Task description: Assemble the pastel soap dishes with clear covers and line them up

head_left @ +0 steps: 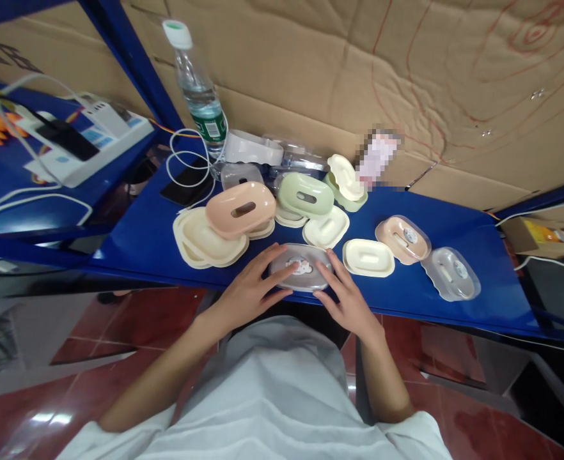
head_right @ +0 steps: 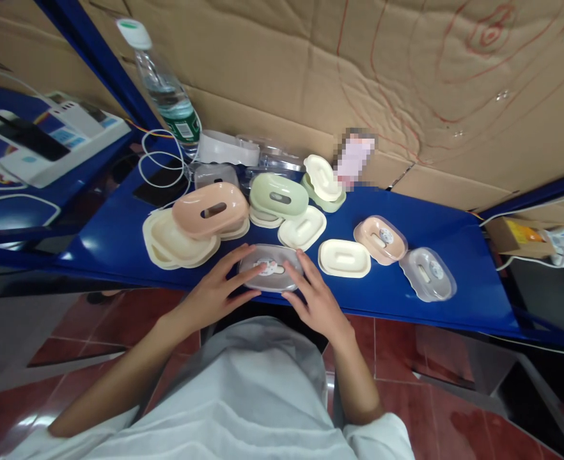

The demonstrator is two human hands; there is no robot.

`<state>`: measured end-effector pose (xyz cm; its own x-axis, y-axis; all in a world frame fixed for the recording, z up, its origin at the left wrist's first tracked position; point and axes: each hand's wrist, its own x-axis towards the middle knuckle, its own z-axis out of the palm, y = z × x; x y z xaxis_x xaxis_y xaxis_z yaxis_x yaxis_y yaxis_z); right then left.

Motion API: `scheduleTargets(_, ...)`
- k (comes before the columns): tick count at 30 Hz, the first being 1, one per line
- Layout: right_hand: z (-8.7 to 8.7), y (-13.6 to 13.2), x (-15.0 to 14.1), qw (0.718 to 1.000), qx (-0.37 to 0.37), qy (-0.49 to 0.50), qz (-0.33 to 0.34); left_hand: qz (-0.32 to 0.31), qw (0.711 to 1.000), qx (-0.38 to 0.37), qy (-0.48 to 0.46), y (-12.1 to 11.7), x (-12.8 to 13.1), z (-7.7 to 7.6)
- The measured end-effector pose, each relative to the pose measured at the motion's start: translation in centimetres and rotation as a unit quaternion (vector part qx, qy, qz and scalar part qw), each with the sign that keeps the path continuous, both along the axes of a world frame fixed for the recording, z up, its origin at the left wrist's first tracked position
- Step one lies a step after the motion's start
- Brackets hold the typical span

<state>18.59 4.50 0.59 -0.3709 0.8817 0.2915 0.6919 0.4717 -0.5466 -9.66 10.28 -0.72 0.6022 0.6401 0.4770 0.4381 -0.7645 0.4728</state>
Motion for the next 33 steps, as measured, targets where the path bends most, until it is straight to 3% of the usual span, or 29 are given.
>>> scheduleTargets(7, -0.4, 0.0, -0.5, 0.999, 0.016, -0.021, -0.019, 0.014, 0.998, -0.056, 0.036, 0.1, -0.2, 0.4)
scheduleTargets(16, -1.7, -0.7, -1.0, 0.996, 0.076, -0.032, -0.043, 0.028, 0.999, -0.023, -0.011, -0.1, -0.6, -0.2)
scheduleTargets(33, -0.6, 0.0, -0.6, 0.999, -0.045, -0.004, -0.028, 0.04, 0.996, -0.067, -0.045, 0.1, -0.6, -0.7)
